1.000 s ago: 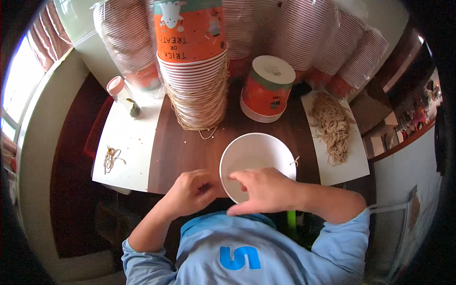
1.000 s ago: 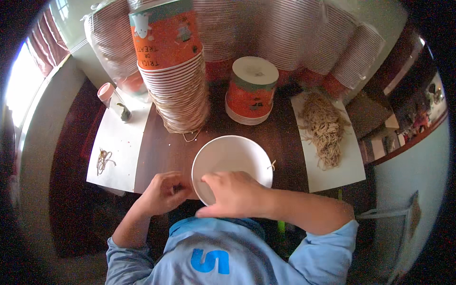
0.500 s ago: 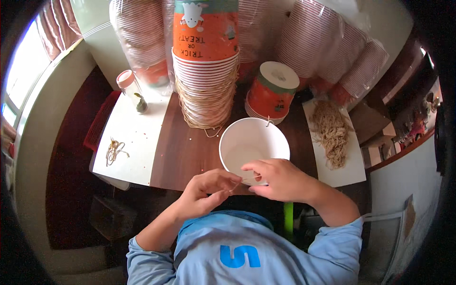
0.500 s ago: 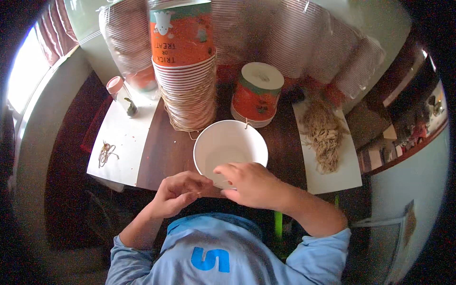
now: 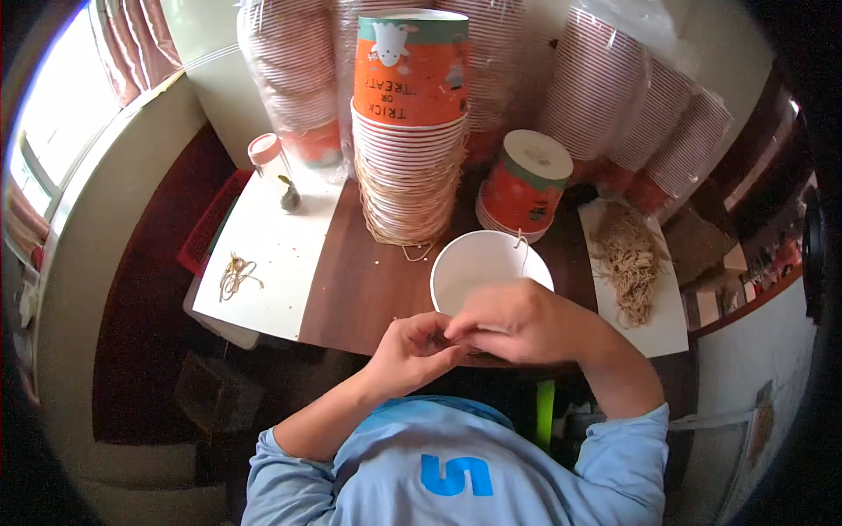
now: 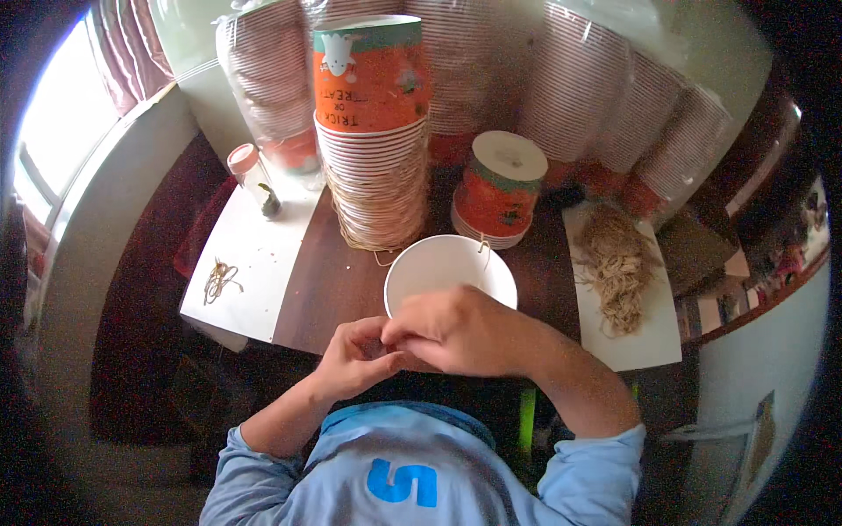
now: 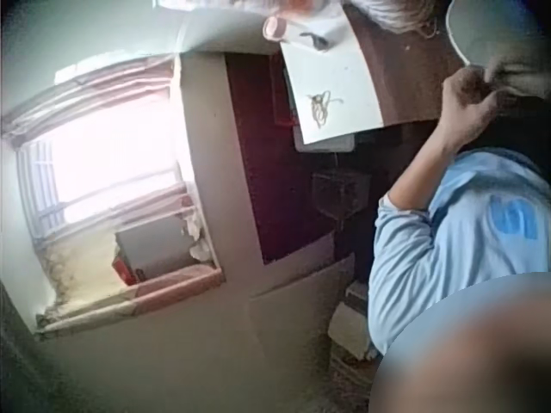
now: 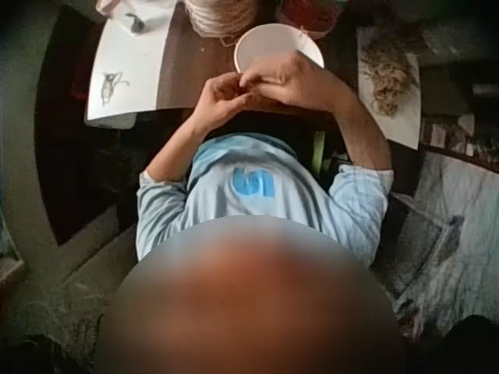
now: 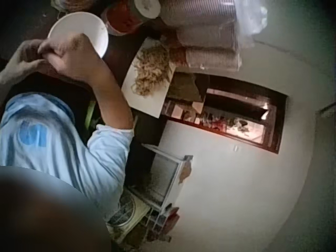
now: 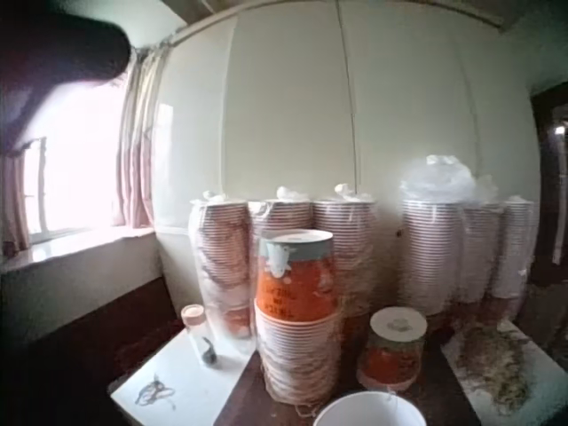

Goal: Applying rubber bands to stacks of paper bowls for packaging.

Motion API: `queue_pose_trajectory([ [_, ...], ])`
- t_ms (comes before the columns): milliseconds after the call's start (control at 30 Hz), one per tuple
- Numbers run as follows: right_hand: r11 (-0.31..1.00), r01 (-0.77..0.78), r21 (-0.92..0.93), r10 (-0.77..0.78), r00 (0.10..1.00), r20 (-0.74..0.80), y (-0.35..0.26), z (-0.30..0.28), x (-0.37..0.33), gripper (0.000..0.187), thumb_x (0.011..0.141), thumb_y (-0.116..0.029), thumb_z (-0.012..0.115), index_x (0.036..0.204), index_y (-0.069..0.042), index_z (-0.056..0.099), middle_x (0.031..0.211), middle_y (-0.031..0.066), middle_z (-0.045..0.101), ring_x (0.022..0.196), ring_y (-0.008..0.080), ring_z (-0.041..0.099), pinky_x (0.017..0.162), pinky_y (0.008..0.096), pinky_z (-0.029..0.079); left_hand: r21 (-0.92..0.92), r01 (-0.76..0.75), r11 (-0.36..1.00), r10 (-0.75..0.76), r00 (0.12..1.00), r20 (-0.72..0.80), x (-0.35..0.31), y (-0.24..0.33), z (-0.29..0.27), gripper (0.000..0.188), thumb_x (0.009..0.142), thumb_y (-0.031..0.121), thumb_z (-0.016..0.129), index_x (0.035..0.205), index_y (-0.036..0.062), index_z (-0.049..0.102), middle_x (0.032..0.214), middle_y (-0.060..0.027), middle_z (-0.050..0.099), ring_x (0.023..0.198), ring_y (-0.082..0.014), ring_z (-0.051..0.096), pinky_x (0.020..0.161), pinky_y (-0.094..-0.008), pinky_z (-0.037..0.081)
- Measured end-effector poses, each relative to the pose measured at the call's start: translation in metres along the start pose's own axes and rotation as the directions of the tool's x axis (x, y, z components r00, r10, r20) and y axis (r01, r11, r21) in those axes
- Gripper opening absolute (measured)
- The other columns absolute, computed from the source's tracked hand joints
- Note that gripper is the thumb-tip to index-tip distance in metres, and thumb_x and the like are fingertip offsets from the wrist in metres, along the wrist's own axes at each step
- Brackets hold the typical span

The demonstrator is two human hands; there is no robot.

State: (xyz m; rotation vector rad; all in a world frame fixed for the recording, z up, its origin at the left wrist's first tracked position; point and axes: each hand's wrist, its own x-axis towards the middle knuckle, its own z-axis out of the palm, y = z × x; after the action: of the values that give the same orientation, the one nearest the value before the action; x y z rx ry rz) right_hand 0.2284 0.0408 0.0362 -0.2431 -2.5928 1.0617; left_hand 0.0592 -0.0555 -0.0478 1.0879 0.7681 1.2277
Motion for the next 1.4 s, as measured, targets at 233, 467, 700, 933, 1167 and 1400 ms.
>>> queue_pose_trajectory([
  [233, 0.959, -0.148, -0.243, 0.045, 0.923, -0.383, 0.034, 0.012, 0.010, 0.013, 0.074, -0.008, 0.067, 0.086, -0.004, 0.063, 0.085, 0.0061, 0.064, 0.078, 0.0214, 0.061, 0.073, 0.0326, 0.048, -0.088, 0.005, 0.996, -0.008, 0.999, -0.033, 0.000, -0.010, -0.010, 0.011, 0.090, 0.005, 0.058, 0.094, -0.0046, 0.059, 0.090, -0.0075, 0.064, 0.085, -0.0135, 0.063, 0.081, -0.0281, 0.053],
  [467, 0.891, -0.161, -0.425, 0.013, 0.944, -0.330, 0.011, 0.012, -0.019, 0.012, 0.070, -0.008, 0.068, 0.080, -0.010, 0.062, 0.082, 0.0042, 0.060, 0.081, 0.0238, 0.057, 0.073, 0.0344, 0.042, -0.133, -0.003, 0.991, -0.003, 0.999, -0.040, -0.001, -0.017, -0.025, 0.010, 0.089, 0.007, 0.059, 0.092, -0.0023, 0.058, 0.089, -0.0065, 0.063, 0.084, -0.0135, 0.063, 0.079, -0.0284, 0.054],
  [700, 0.970, -0.121, -0.208, 0.064, 0.962, -0.264, 0.029, 0.042, -0.024, 0.011, 0.070, -0.010, 0.066, 0.081, -0.008, 0.063, 0.082, 0.0060, 0.060, 0.080, 0.0253, 0.058, 0.072, 0.0361, 0.044, -0.190, 0.006, 0.982, -0.007, 1.000, -0.004, 0.002, -0.013, -0.019, 0.008, 0.087, 0.005, 0.061, 0.092, -0.0011, 0.058, 0.089, -0.0056, 0.063, 0.081, -0.0118, 0.062, 0.075, -0.0253, 0.053],
  [933, 0.925, -0.169, -0.341, 0.071, 0.957, -0.282, 0.012, 0.043, -0.023, 0.010, 0.074, -0.011, 0.064, 0.076, -0.005, 0.056, 0.079, 0.0106, 0.054, 0.074, 0.0305, 0.058, 0.069, 0.0410, 0.045, 0.204, -0.051, 0.978, 0.079, 0.988, -0.133, -0.010, -0.004, -0.014, 0.009, 0.081, -0.001, 0.065, 0.087, 0.0018, 0.059, 0.085, -0.0047, 0.065, 0.075, -0.0119, 0.063, 0.066, -0.0247, 0.050],
  [1167, 0.881, -0.198, -0.429, 0.092, 0.963, -0.254, -0.009, 0.078, -0.037, 0.012, 0.078, -0.007, 0.058, 0.075, -0.004, 0.047, 0.075, 0.0123, 0.048, 0.058, 0.0274, 0.057, 0.052, 0.0364, 0.049, 0.939, -0.270, 0.211, 0.605, 0.791, 0.092, -0.020, -0.003, -0.002, 0.018, 0.068, -0.006, 0.069, 0.080, 0.0056, 0.061, 0.081, -0.0083, 0.067, 0.069, -0.0177, 0.064, 0.065, -0.0253, 0.051],
  [1400, 0.690, -0.176, -0.703, -0.103, 0.937, -0.335, 0.010, 0.096, -0.036, 0.020, 0.070, -0.008, 0.055, 0.087, 0.001, 0.053, 0.073, 0.0094, 0.046, 0.054, 0.0206, 0.055, 0.048, 0.0298, 0.047, -0.034, -0.037, 0.999, 0.021, 0.921, -0.390, -0.017, -0.036, -0.013, 0.008, 0.082, -0.001, 0.065, 0.087, -0.0013, 0.058, 0.086, -0.0059, 0.065, 0.077, -0.0101, 0.061, 0.069, -0.0229, 0.051],
])
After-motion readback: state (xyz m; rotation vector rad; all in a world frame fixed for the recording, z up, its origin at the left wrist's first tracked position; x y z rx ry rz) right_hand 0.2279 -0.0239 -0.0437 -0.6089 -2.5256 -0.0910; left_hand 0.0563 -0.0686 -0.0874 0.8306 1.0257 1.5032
